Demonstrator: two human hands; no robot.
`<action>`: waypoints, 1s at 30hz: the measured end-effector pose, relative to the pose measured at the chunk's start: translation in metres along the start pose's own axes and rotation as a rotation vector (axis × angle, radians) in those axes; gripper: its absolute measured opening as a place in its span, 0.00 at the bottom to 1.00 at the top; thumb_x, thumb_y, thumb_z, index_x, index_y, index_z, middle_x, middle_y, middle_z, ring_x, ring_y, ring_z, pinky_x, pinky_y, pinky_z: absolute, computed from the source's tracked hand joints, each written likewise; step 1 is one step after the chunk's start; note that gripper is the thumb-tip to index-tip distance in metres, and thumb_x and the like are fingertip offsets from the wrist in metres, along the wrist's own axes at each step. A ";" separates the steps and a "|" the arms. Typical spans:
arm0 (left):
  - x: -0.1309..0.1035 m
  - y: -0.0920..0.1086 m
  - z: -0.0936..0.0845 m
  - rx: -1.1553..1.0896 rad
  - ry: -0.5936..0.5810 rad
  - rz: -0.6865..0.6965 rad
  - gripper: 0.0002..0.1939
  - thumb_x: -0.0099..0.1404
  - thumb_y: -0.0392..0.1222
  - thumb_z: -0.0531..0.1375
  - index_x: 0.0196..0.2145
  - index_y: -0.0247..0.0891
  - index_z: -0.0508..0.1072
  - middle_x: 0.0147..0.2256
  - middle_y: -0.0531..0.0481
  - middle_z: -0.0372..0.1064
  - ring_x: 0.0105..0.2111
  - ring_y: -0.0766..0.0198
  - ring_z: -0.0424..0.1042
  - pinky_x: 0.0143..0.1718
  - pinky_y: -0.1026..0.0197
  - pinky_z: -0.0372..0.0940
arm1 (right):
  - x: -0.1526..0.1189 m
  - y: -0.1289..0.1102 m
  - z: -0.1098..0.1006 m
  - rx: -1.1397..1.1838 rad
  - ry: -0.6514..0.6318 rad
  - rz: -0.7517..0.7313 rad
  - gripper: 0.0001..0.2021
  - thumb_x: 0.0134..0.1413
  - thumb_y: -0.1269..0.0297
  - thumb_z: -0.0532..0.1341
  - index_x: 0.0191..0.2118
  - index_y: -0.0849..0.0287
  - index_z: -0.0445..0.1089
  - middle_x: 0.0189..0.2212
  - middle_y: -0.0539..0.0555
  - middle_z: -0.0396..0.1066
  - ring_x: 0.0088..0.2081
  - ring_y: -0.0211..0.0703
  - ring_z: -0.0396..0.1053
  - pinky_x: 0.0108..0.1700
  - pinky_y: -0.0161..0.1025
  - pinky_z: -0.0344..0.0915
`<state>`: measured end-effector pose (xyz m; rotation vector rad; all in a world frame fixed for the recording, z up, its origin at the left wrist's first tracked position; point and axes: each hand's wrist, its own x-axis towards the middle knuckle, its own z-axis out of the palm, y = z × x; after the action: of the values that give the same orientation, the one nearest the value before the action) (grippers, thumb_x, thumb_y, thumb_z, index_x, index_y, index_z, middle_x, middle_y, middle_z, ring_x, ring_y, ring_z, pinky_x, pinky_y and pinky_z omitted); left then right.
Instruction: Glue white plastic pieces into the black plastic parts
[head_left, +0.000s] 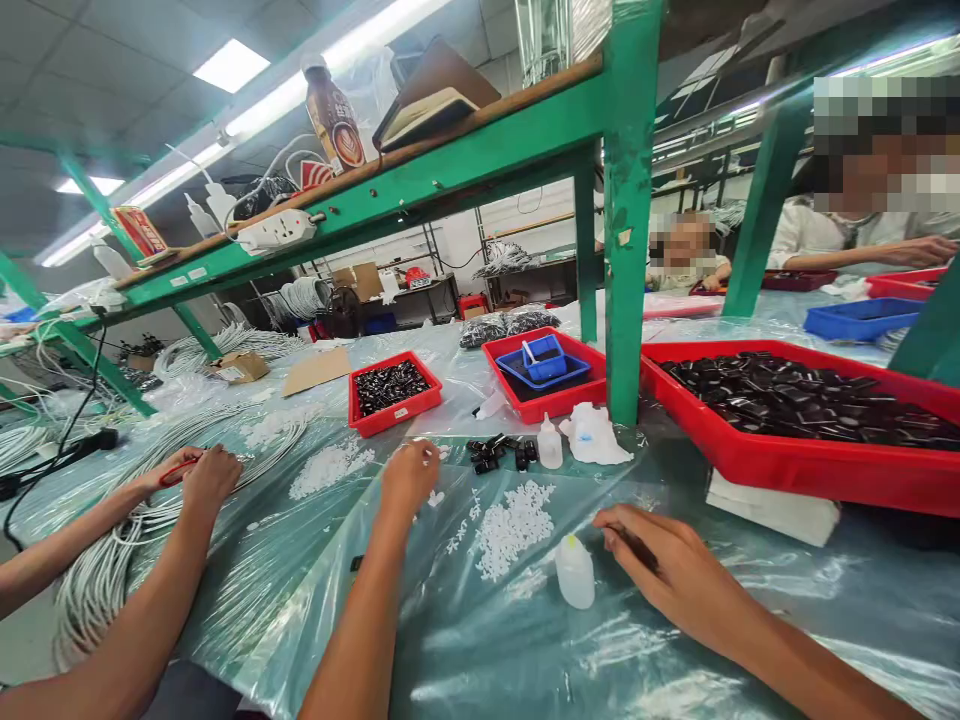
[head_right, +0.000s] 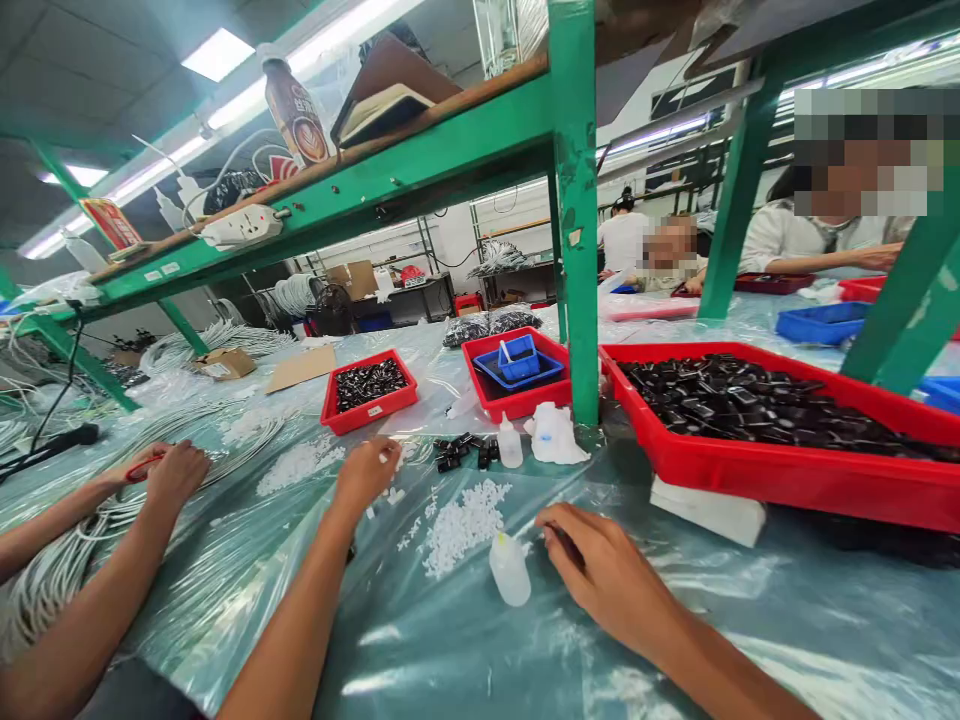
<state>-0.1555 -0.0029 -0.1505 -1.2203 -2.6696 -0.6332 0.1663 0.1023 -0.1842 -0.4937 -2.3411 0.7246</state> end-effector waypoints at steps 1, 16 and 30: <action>0.002 -0.005 -0.004 0.018 0.006 -0.029 0.12 0.70 0.41 0.55 0.40 0.39 0.79 0.42 0.42 0.79 0.43 0.52 0.76 0.40 0.59 0.63 | 0.000 0.001 0.001 0.000 -0.006 0.025 0.11 0.67 0.60 0.52 0.39 0.54 0.71 0.28 0.51 0.74 0.27 0.43 0.72 0.30 0.38 0.66; -0.006 -0.021 -0.006 0.058 -0.367 0.064 0.03 0.57 0.39 0.64 0.26 0.38 0.76 0.26 0.52 0.75 0.28 0.62 0.73 0.28 0.65 0.58 | 0.003 0.005 0.004 0.010 -0.042 0.049 0.12 0.67 0.62 0.50 0.38 0.54 0.70 0.28 0.50 0.73 0.26 0.42 0.68 0.29 0.38 0.63; -0.013 0.027 0.015 -0.129 -0.227 0.331 0.09 0.69 0.38 0.52 0.44 0.39 0.69 0.37 0.50 0.75 0.29 0.64 0.72 0.33 0.63 0.64 | 0.002 0.005 0.004 0.067 -0.037 0.004 0.12 0.68 0.63 0.51 0.39 0.55 0.71 0.31 0.51 0.73 0.27 0.41 0.68 0.30 0.37 0.63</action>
<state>-0.1259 0.0107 -0.1588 -1.8183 -2.5362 -0.6550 0.1633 0.1059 -0.1892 -0.4600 -2.3422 0.8176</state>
